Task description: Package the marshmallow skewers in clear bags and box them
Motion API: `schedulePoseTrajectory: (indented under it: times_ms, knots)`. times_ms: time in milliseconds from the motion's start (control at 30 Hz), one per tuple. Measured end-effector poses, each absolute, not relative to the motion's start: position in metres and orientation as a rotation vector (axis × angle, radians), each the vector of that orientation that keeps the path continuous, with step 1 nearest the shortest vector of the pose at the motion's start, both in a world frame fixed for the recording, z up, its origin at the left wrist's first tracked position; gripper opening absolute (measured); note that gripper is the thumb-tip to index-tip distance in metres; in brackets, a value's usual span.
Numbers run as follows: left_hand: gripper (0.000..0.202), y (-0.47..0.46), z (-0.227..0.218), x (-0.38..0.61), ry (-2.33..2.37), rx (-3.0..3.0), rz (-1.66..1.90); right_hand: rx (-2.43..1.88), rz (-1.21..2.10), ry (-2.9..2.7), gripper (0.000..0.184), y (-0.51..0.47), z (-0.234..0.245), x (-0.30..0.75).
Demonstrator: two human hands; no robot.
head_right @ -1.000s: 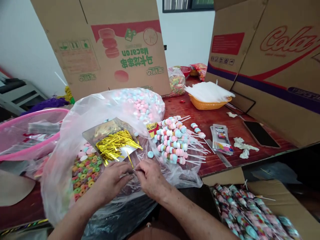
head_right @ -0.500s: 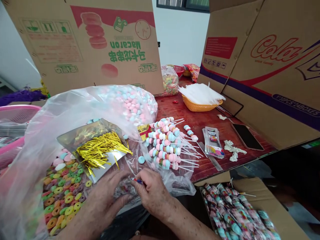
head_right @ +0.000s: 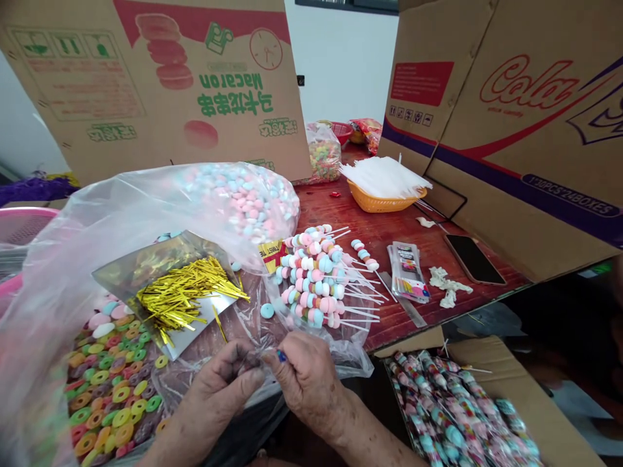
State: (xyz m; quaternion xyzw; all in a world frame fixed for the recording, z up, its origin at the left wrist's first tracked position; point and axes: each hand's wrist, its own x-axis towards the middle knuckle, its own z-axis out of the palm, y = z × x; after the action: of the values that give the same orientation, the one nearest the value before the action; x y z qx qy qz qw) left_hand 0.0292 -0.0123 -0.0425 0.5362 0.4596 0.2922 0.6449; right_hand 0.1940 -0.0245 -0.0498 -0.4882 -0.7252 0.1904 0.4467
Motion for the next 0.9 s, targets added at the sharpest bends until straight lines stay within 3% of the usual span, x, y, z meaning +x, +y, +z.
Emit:
schedulePoseTrajectory:
  times_ms: [167,300,500,667,733,900]
  knots:
    - [0.022,0.005,-0.031,0.007,1.068,1.776,0.441,-1.349,0.675,-1.623,0.038,-0.025,-0.052,0.199]
    - [0.027,0.007,-0.025,0.007,1.230,2.007,0.558,-1.363,0.655,-1.614,0.038,-0.026,-0.055,0.193]
    - [0.023,-0.006,-0.048,0.018,1.247,1.950,0.700,-1.535,0.419,-1.643,0.041,-0.019,-0.045,0.217]
    - [0.023,0.006,-0.052,-0.008,1.197,2.089,0.849,-1.789,0.018,-1.922,0.017,-0.005,-0.045,0.273]
    - [0.025,0.009,-0.050,-0.017,1.165,2.144,0.865,-1.869,-0.125,-2.168,0.018,-0.004,-0.053,0.287]
    - [0.022,0.010,-0.051,-0.029,1.126,2.245,0.854,-1.487,-0.330,-2.099,0.021,-0.017,-0.050,0.304]
